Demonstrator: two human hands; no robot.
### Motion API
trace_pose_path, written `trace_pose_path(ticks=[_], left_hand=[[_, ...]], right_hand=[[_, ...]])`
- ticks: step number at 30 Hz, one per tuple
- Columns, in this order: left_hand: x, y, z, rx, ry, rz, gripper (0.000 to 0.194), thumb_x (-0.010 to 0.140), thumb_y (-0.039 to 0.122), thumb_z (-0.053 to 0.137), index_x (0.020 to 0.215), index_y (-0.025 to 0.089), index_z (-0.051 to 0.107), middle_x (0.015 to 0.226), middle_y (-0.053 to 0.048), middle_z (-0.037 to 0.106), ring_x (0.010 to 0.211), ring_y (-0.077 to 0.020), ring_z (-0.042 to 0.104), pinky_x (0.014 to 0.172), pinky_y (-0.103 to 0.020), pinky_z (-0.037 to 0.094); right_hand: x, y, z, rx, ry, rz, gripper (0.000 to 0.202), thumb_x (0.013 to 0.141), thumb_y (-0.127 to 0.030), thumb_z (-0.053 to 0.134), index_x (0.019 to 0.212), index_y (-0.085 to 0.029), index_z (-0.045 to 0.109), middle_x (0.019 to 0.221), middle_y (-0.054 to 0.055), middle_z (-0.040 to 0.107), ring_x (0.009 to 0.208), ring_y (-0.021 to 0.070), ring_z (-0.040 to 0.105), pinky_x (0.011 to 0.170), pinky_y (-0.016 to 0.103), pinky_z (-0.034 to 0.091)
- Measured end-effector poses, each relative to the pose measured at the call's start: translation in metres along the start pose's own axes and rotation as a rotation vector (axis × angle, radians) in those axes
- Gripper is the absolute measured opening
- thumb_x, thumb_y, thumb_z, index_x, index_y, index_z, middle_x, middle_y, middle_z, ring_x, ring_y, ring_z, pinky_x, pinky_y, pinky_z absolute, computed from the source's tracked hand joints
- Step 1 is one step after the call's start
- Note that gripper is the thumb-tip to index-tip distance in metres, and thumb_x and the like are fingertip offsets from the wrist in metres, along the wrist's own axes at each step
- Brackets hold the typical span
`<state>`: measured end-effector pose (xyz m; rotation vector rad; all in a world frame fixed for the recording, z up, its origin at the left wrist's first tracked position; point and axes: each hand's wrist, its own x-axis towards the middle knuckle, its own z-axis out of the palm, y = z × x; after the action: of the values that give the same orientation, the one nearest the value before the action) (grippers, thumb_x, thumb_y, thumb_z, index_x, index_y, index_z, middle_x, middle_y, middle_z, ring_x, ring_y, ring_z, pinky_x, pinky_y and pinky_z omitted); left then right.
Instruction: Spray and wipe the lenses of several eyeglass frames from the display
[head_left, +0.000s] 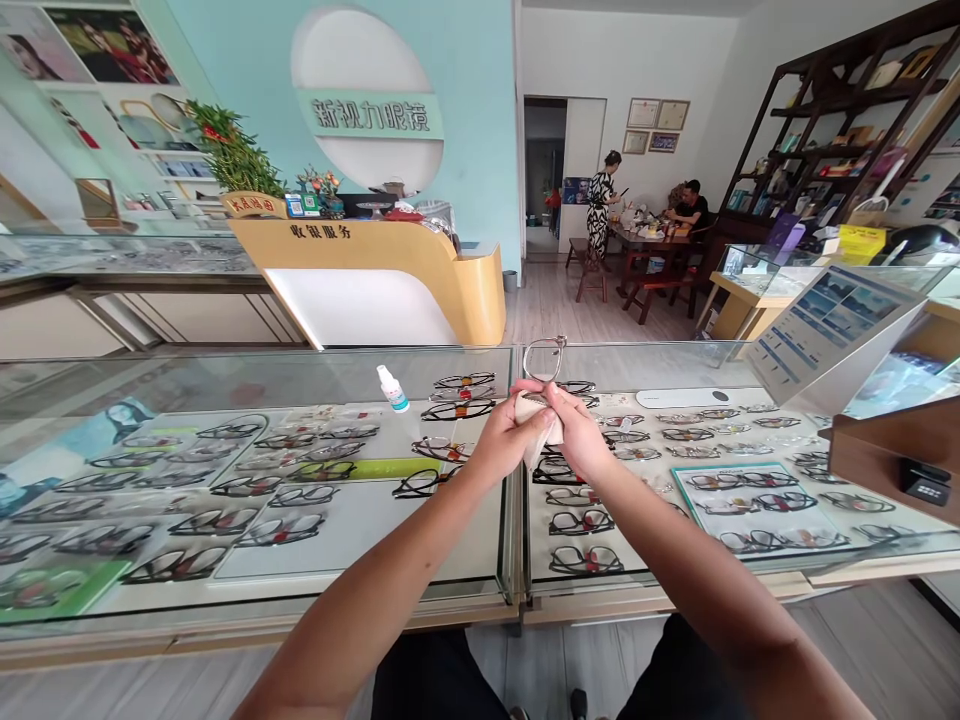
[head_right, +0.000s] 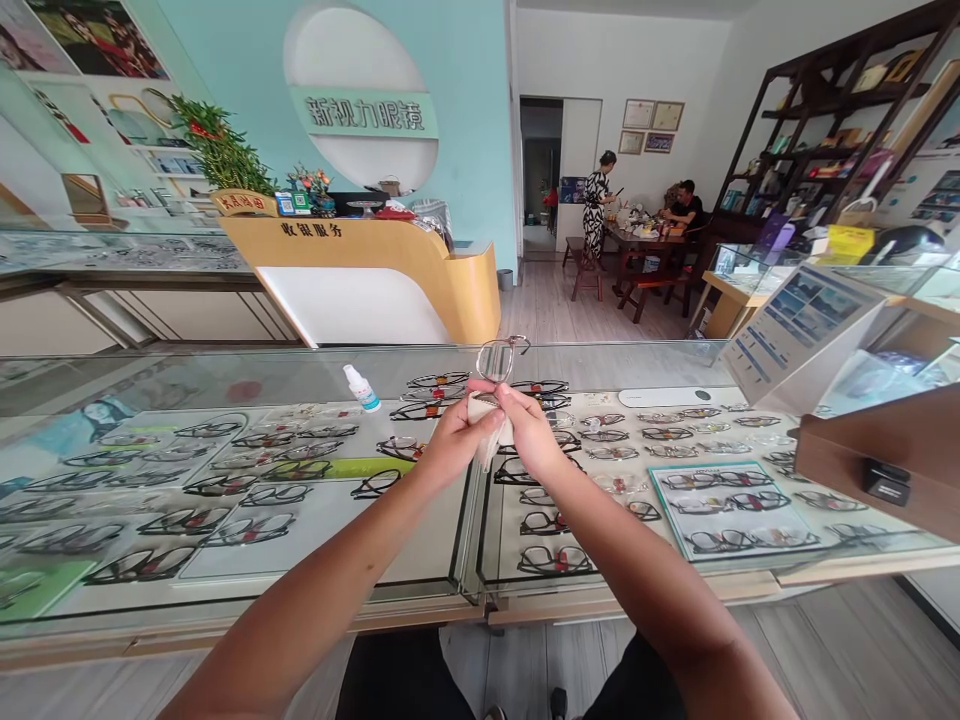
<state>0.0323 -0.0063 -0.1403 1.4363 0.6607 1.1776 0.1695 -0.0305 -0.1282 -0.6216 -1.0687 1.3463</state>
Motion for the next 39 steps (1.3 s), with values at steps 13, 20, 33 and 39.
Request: trace_pose_path(ticks=[13,20,33,39], left_hand=[[0.007,-0.017,-0.008,0.014,0.127,-0.004,0.069,0.088,0.09,0.077,0.095,0.021,0.084,0.088,-0.007,0.082,0.089,-0.0251,0.074,0.082,-0.037,0.058],[0.016,0.002,-0.023,-0.1,0.28,0.05,0.068,0.08,0.081,0.089,0.114,0.023,0.08,0.092,-0.001,0.075,0.082,-0.0183,0.069,0.076,-0.032,0.057],[0.004,0.016,-0.035,0.64,0.268,0.586,0.042,0.087,0.049,0.092,0.113,0.024,0.071,0.08,0.004,0.06,0.068,-0.0138,0.052,0.069,-0.029,0.045],[0.009,0.009,-0.048,0.877,0.225,0.799,0.088,0.087,0.063,0.095,0.161,0.029,0.062,0.125,-0.011,0.072,0.092,-0.0208,0.071,0.067,-0.03,0.058]], right_hand=[[0.001,-0.009,-0.009,-0.068,0.036,-0.106,0.049,0.089,-0.074,0.086,0.106,-0.029,0.093,0.127,0.007,0.086,0.126,0.0321,0.074,0.112,0.045,0.058],[0.015,-0.029,-0.032,-0.091,0.135,-0.272,0.041,0.091,-0.068,0.085,0.1,-0.029,0.092,0.115,0.008,0.087,0.113,0.031,0.074,0.104,0.045,0.057],[0.007,-0.046,-0.042,-0.395,-0.217,-0.115,0.055,0.101,-0.073,0.069,0.084,-0.024,0.088,0.089,0.008,0.083,0.094,0.0284,0.071,0.097,0.042,0.051],[0.006,-0.06,-0.048,-0.525,-0.41,-0.012,0.048,0.107,-0.056,0.064,0.084,-0.021,0.086,0.086,0.008,0.084,0.088,0.0267,0.073,0.096,0.04,0.055]])
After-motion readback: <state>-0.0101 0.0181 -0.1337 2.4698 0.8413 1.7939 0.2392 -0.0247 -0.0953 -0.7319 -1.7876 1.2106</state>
